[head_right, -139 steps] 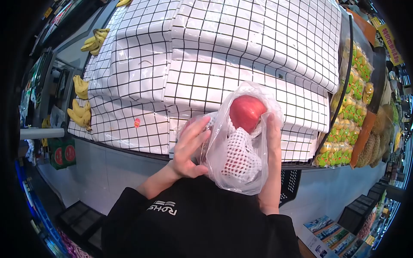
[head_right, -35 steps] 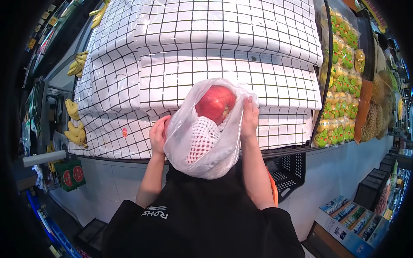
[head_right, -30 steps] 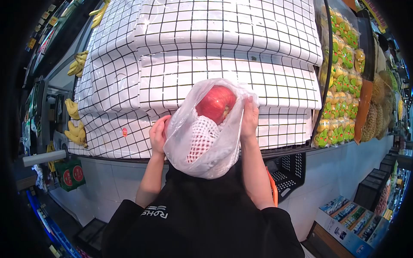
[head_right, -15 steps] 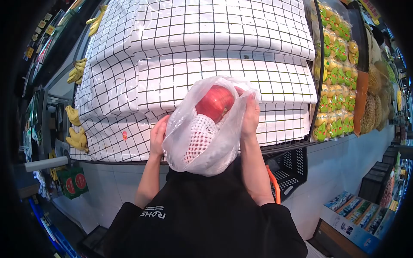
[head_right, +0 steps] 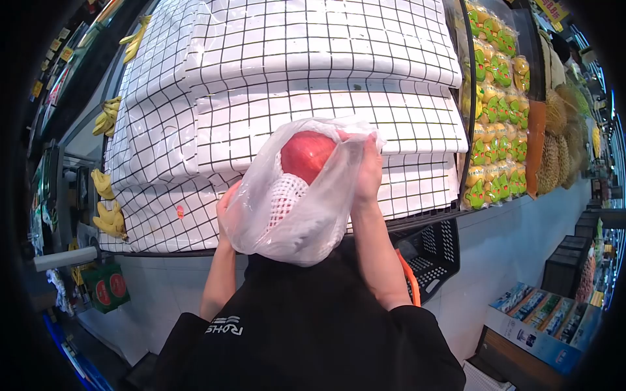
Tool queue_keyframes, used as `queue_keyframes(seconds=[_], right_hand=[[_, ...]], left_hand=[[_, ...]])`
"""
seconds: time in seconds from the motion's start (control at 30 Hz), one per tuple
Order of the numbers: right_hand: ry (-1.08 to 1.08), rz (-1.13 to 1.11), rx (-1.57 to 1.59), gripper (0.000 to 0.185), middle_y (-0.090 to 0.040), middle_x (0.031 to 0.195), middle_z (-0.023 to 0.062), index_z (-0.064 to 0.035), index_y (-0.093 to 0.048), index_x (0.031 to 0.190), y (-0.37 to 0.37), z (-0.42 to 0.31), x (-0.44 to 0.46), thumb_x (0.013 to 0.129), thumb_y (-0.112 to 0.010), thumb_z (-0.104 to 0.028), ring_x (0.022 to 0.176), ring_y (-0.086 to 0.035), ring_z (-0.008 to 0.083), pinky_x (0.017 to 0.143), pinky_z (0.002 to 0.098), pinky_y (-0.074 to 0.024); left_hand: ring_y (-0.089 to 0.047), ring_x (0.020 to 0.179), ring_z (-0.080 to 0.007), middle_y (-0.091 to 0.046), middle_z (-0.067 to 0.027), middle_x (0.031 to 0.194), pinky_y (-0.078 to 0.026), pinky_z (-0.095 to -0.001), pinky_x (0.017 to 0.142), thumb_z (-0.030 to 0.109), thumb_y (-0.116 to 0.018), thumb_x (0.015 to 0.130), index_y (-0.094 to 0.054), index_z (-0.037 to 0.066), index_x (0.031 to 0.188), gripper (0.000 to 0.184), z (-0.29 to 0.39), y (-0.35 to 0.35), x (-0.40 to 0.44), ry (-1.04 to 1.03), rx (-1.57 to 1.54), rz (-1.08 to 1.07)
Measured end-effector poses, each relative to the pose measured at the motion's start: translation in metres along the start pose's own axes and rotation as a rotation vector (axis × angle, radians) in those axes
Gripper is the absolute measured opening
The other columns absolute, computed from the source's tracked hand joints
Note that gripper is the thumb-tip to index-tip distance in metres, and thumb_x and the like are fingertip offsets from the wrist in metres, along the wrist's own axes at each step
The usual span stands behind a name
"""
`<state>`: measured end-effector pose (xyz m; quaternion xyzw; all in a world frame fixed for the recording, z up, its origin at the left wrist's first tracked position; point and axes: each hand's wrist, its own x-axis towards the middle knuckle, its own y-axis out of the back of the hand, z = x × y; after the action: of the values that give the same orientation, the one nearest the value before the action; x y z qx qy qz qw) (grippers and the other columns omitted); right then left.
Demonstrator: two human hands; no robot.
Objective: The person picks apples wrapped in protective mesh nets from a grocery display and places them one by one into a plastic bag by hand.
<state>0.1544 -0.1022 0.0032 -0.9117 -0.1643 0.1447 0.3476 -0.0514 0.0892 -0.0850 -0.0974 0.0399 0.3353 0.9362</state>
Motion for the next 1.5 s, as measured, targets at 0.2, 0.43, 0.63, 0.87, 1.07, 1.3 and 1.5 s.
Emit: queue_keyframes(seconds=[0.2,0.43,0.63,0.87,1.07,1.3,1.5], right_hand=[[0.005,0.032,-0.015,0.056,-0.066,0.083,0.0083,0.0059,-0.064,0.110,-0.004,-0.001,-0.001,0.104,-0.033,-0.040,0.071,-0.062,0.0145,0.064,0.0265,-0.0512],[-0.029,-0.040,-0.007,0.057,-0.063,0.109,0.0188,0.0026,-0.056,0.112,0.015,0.004,0.003,0.104,-0.024,-0.043,0.098,-0.063,0.0285,0.089,0.0414,-0.0519],[-0.056,0.007,-0.059,0.055,-0.062,0.110,0.0194,0.0028,-0.056,0.113,0.010,0.004,0.002,0.105,-0.023,-0.041,0.099,-0.063,0.0291,0.089,0.0422,-0.0520],[-0.010,0.118,-0.002,0.054,-0.066,0.088,0.0095,0.0051,-0.061,0.111,-0.009,0.002,-0.004,0.104,-0.033,-0.041,0.073,-0.064,0.0159,0.066,0.0287,-0.0533],[0.058,0.169,-0.220,0.046,-0.065,0.085,0.0085,0.0008,-0.060,0.102,-0.010,0.003,-0.006,0.104,-0.037,-0.039,0.071,-0.064,0.0154,0.063,0.0279,-0.0532],[0.077,0.075,-0.274,0.043,-0.063,0.075,0.0054,-0.0016,-0.060,0.096,-0.004,0.007,-0.004,0.103,-0.041,-0.039,0.059,-0.059,0.0123,0.053,0.0249,-0.0487],[0.084,0.004,-0.281,0.038,-0.064,0.085,0.0031,-0.0022,-0.062,0.097,0.027,0.018,0.007,0.104,-0.041,-0.033,0.068,-0.059,0.0078,0.059,0.0226,-0.0485]], left_hand=[[-0.059,0.107,-0.0197,-0.064,-0.0153,0.116,-0.043,-0.0300,0.095,0.023,-0.045,0.101,-0.058,-0.009,0.122,0.040,-0.007,0.006,-0.001,-0.080,0.108,0.017],[-0.057,0.113,-0.0230,-0.063,-0.0183,0.121,-0.041,-0.0324,0.099,0.024,-0.046,0.101,-0.057,-0.008,0.124,0.041,0.001,0.003,-0.005,-0.161,0.223,0.017],[-0.058,0.098,-0.0142,-0.064,-0.0104,0.111,-0.044,-0.0255,0.088,0.022,-0.048,0.100,-0.055,-0.007,0.127,0.040,0.006,-0.002,0.003,-0.112,0.121,-0.048],[-0.047,0.072,-0.0017,-0.060,0.0034,0.086,-0.036,-0.0160,0.064,0.020,-0.049,0.100,-0.057,-0.005,0.125,0.037,0.001,0.001,0.003,-0.019,-0.024,-0.039],[-0.046,0.073,-0.0017,-0.060,0.0044,0.087,-0.036,-0.0161,0.065,0.019,-0.049,0.099,-0.059,-0.004,0.124,0.035,-0.002,0.001,0.003,-0.073,-0.072,-0.038],[-0.054,0.084,-0.0057,-0.064,-0.0010,0.098,-0.042,-0.0193,0.074,0.021,-0.051,0.099,-0.060,-0.004,0.123,0.035,0.001,-0.001,0.006,-0.079,-0.102,-0.032],[-0.053,0.120,-0.0238,-0.057,-0.0183,0.129,-0.040,-0.0329,0.102,0.035,-0.054,0.097,-0.053,-0.006,0.130,0.052,0.019,-0.006,-0.014,-0.207,0.159,0.063]])
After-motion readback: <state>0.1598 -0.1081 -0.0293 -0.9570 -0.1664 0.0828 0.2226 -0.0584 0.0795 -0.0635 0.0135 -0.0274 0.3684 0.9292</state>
